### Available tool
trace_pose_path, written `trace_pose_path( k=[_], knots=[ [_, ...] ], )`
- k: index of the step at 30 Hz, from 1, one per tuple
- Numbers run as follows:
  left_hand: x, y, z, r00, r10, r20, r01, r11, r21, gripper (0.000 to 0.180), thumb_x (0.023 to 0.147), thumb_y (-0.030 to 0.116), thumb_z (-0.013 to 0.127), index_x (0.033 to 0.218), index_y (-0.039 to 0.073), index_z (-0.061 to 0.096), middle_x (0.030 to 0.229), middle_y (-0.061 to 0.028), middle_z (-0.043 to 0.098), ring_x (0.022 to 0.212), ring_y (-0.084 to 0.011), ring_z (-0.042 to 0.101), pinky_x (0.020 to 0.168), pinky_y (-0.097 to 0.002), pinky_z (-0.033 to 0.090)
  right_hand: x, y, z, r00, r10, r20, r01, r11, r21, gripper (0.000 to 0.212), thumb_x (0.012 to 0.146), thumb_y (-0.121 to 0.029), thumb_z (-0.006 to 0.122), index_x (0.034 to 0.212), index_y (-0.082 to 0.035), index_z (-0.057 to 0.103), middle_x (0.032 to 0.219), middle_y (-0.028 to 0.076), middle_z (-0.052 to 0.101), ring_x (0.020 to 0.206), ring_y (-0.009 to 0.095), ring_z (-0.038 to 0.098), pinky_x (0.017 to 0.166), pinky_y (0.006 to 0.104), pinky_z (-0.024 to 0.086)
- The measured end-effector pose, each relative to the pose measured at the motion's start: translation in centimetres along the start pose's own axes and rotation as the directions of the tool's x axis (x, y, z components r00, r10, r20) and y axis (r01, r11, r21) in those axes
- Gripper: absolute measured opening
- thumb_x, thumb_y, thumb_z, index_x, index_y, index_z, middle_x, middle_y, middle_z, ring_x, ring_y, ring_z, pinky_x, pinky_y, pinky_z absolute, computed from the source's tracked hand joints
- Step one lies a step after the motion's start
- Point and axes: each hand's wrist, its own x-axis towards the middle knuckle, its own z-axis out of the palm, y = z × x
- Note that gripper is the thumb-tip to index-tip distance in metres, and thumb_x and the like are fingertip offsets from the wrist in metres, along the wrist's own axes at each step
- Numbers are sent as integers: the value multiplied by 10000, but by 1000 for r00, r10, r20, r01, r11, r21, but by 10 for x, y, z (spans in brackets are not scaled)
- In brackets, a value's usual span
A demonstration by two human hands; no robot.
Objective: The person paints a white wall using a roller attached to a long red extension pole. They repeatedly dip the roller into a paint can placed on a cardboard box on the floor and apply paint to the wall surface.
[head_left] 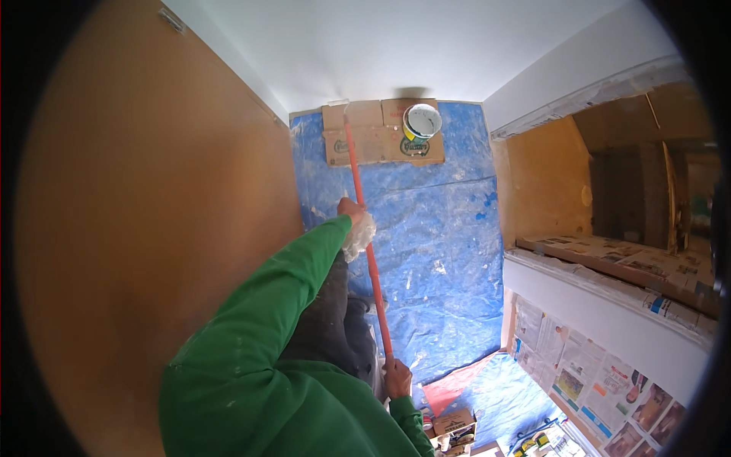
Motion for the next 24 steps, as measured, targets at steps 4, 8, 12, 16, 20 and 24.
trace_pose_path(
  k=[4,8,12,16,20,24],
  knots=[
    [-43,8,-7,997,77,-25,-74,990,116,381,700,293,727,771,-73,647,777,-267,639,795,-362,655,675,-421,514,-33,16,-2,997,75,-7,-74,993,88,477,883,-443,517,695,-18,623,599,163,579,553,289,569,528,420,417],
    [-124,12,-18,991,131,-10,-128,981,142,411,698,327,711,746,-75,637,746,-273,628,774,-377,648,654,-448,497,-87,43,-19,956,270,115,-260,961,-95,551,847,-533,525,784,6,622,724,235,610,763,379,619,652,475,444],
    [-184,17,-29,980,196,-27,-190,971,147,423,683,340,717,714,-74,633,723,-273,620,738,-394,640,636,-460,483,-129,98,-26,990,116,80,-111,991,-74,512,824,-542,550,790,-35,612,703,230,603,724,400,613,638,485,456],
    [-234,21,-39,973,229,-41,-224,970,95,405,676,337,712,670,-60,631,669,-256,611,704,-380,642,619,-454,477,-134,131,-25,998,59,35,-59,998,3,471,842,-503,531,805,-40,609,708,221,602,722,395,613,632,472,462],
    [-287,41,-55,965,261,-17,-261,961,-90,387,685,334,686,668,-49,634,641,-233,612,682,-355,649,604,-438,479,-127,155,-17,1000,9,-17,-7,997,74,432,859,-464,512,819,-44,605,712,213,601,720,390,613,626,458,467],
    [-312,42,-58,934,338,-121,-346,937,-51,372,693,328,672,666,-41,633,641,-216,618,657,-337,648,597,-425,478,-109,166,-5,998,-45,-50,52,990,132,395,876,-425,494,834,-48,601,716,204,600,719,385,613,621,445,472]
  ],
)
